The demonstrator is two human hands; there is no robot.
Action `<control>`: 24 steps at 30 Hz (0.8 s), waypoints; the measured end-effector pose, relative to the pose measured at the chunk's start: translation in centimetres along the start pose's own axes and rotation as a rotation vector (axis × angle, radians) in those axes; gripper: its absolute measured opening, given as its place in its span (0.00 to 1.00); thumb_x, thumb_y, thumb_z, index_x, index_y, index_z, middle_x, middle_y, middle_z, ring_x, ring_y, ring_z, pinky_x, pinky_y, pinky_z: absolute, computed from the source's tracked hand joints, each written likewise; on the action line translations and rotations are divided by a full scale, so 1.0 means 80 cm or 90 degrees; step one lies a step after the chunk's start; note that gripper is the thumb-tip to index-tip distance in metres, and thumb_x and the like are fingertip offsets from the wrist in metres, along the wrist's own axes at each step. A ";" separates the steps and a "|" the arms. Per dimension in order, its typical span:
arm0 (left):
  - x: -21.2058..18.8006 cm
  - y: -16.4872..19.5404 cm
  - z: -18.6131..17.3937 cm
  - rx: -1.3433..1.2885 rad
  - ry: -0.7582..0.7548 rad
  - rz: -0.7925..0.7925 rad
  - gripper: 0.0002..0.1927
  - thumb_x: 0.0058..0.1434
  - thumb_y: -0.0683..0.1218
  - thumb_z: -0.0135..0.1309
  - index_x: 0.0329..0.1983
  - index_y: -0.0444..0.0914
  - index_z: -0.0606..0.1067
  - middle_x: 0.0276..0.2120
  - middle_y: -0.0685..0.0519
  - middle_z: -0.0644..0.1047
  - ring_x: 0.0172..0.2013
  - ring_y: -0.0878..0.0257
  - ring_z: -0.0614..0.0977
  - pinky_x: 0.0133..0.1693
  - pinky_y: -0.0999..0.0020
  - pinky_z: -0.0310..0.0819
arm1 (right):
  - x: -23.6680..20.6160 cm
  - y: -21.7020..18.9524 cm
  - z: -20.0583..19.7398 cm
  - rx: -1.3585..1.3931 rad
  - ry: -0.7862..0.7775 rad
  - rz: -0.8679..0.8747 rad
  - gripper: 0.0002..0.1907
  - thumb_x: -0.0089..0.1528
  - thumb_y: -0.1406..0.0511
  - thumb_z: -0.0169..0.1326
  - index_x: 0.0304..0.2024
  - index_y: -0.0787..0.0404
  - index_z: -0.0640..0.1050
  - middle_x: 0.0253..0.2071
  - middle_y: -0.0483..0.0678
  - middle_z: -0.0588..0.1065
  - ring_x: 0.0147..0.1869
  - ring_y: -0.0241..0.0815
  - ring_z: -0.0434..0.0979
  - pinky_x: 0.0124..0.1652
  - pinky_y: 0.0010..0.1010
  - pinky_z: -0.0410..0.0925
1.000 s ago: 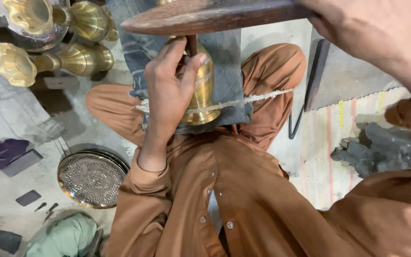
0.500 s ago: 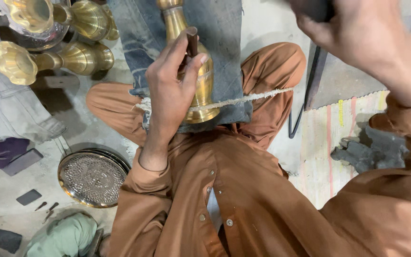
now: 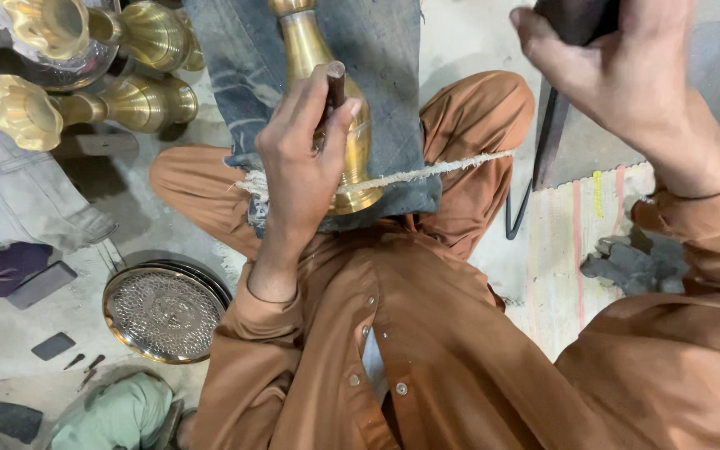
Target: The person sits cross-legged and repeatedly strikes a brass vessel with a hammer and chisel to create a textured pattern. The vessel is held steady on a cloth pad between the legs while the person rotates it to work around the circumference.
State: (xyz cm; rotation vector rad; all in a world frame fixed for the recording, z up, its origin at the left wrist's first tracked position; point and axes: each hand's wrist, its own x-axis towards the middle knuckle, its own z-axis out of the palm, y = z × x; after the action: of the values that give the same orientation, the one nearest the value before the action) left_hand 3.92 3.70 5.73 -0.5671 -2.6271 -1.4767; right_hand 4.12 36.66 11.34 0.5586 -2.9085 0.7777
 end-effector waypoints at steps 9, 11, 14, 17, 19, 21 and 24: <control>0.001 0.002 -0.002 -0.010 -0.002 0.003 0.15 0.74 0.40 0.61 0.60 0.33 0.73 0.46 0.46 0.79 0.39 0.57 0.82 0.42 0.66 0.78 | 0.003 -0.022 -0.023 -0.108 -0.014 -0.055 0.15 0.62 0.71 0.64 0.49 0.64 0.74 0.33 0.49 0.72 0.35 0.47 0.74 0.35 0.35 0.64; 0.003 0.003 -0.005 -0.049 -0.005 -0.020 0.16 0.73 0.40 0.61 0.61 0.32 0.72 0.45 0.46 0.78 0.36 0.59 0.81 0.40 0.68 0.78 | 0.001 -0.031 -0.035 -0.086 -0.016 -0.039 0.16 0.62 0.71 0.65 0.49 0.64 0.75 0.34 0.50 0.72 0.35 0.48 0.74 0.35 0.36 0.65; 0.006 0.005 -0.007 -0.079 -0.007 -0.027 0.17 0.74 0.40 0.60 0.62 0.30 0.71 0.43 0.47 0.77 0.36 0.60 0.80 0.40 0.68 0.77 | -0.004 -0.039 -0.044 -0.066 -0.022 -0.017 0.17 0.61 0.71 0.66 0.50 0.64 0.75 0.34 0.51 0.73 0.35 0.49 0.75 0.35 0.37 0.65; 0.006 0.007 -0.007 -0.062 -0.006 -0.019 0.16 0.74 0.40 0.61 0.61 0.31 0.72 0.40 0.47 0.75 0.35 0.61 0.79 0.38 0.68 0.75 | -0.012 -0.039 -0.049 -0.056 -0.023 -0.005 0.18 0.61 0.71 0.66 0.51 0.64 0.76 0.34 0.51 0.73 0.36 0.50 0.75 0.36 0.38 0.66; 0.006 0.008 -0.007 -0.053 -0.005 -0.007 0.14 0.75 0.40 0.61 0.60 0.32 0.73 0.39 0.48 0.75 0.35 0.61 0.79 0.39 0.69 0.75 | -0.015 -0.039 -0.050 -0.055 -0.023 -0.002 0.19 0.60 0.71 0.67 0.52 0.64 0.76 0.35 0.52 0.73 0.36 0.51 0.75 0.36 0.39 0.66; 0.004 0.007 -0.008 -0.056 -0.012 -0.022 0.15 0.74 0.40 0.61 0.60 0.31 0.73 0.40 0.47 0.76 0.36 0.60 0.79 0.40 0.67 0.75 | -0.013 -0.039 -0.049 -0.061 -0.021 -0.002 0.20 0.60 0.72 0.68 0.53 0.64 0.76 0.35 0.52 0.74 0.37 0.52 0.75 0.36 0.40 0.66; 0.003 0.005 -0.006 -0.022 0.004 0.018 0.15 0.74 0.41 0.61 0.60 0.32 0.72 0.44 0.45 0.78 0.40 0.57 0.82 0.44 0.65 0.77 | -0.004 -0.041 -0.042 -0.079 -0.024 -0.015 0.21 0.60 0.72 0.68 0.53 0.64 0.77 0.35 0.53 0.74 0.37 0.53 0.76 0.37 0.41 0.67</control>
State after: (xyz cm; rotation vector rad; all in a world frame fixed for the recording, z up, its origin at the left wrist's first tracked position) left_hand 3.80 3.49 6.35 -0.6004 -2.5828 -1.5150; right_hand 5.53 35.77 15.73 0.6005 -2.9531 0.5845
